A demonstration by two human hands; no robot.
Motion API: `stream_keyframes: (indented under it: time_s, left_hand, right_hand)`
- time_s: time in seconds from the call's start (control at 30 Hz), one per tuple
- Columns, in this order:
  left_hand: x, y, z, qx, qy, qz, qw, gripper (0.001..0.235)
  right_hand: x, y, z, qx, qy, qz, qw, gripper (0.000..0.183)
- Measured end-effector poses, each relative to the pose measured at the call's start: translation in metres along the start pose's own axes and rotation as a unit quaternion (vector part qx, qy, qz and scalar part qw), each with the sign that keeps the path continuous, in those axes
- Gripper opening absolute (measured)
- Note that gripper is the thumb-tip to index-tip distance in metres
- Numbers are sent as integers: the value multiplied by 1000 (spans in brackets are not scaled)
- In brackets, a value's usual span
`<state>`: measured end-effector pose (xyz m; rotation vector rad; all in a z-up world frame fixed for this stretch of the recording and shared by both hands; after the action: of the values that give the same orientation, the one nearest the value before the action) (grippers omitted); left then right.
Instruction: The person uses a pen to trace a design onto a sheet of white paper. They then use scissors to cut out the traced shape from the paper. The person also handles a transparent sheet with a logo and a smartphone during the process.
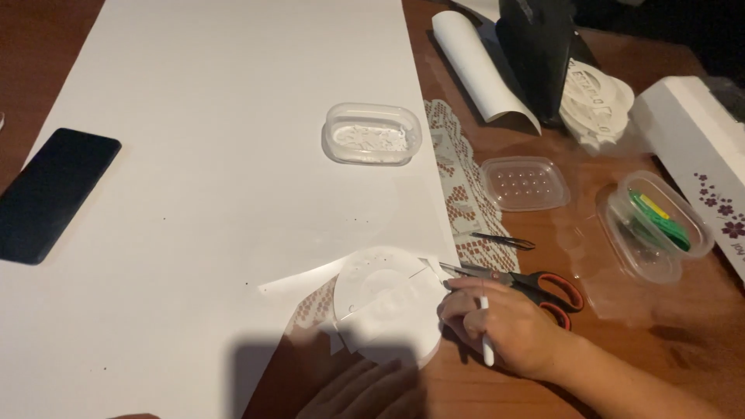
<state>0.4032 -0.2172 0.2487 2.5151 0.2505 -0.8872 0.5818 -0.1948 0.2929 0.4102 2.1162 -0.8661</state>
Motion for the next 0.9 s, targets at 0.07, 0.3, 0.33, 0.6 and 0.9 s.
stream_keyframes:
  time_s: [0.07,0.3,0.33,0.6,0.9]
  left_hand:
    - [-5,-1,-6,-3,9,-25,1000,26]
    - [-7,2,-10,31,69,-139,987,22]
    - [-6,1,-13,34,69,-137,988,22]
    - [-5,-8,-7,-38,194,-120,973,11]
    - [-33,-3,-42,-25,87,-1,996,14]
  right_hand:
    - [2,4,-2,26,27,-23,999,23]
    - [-19,42,10,218,236,-238,917,31]
    - [-19,46,14,220,238,-236,916,31]
    - [-18,67,24,279,286,-372,838,31]
    - [-58,63,17,227,320,-292,872,27]
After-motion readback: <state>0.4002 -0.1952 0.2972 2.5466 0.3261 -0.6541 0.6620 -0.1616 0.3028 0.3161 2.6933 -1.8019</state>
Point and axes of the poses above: each hand's wrist, its own z-axis away from the middle knuckle, its own x-axis out of the palm, y = z × x, the point moved 9 cm from there along -z, towards the middle knuckle
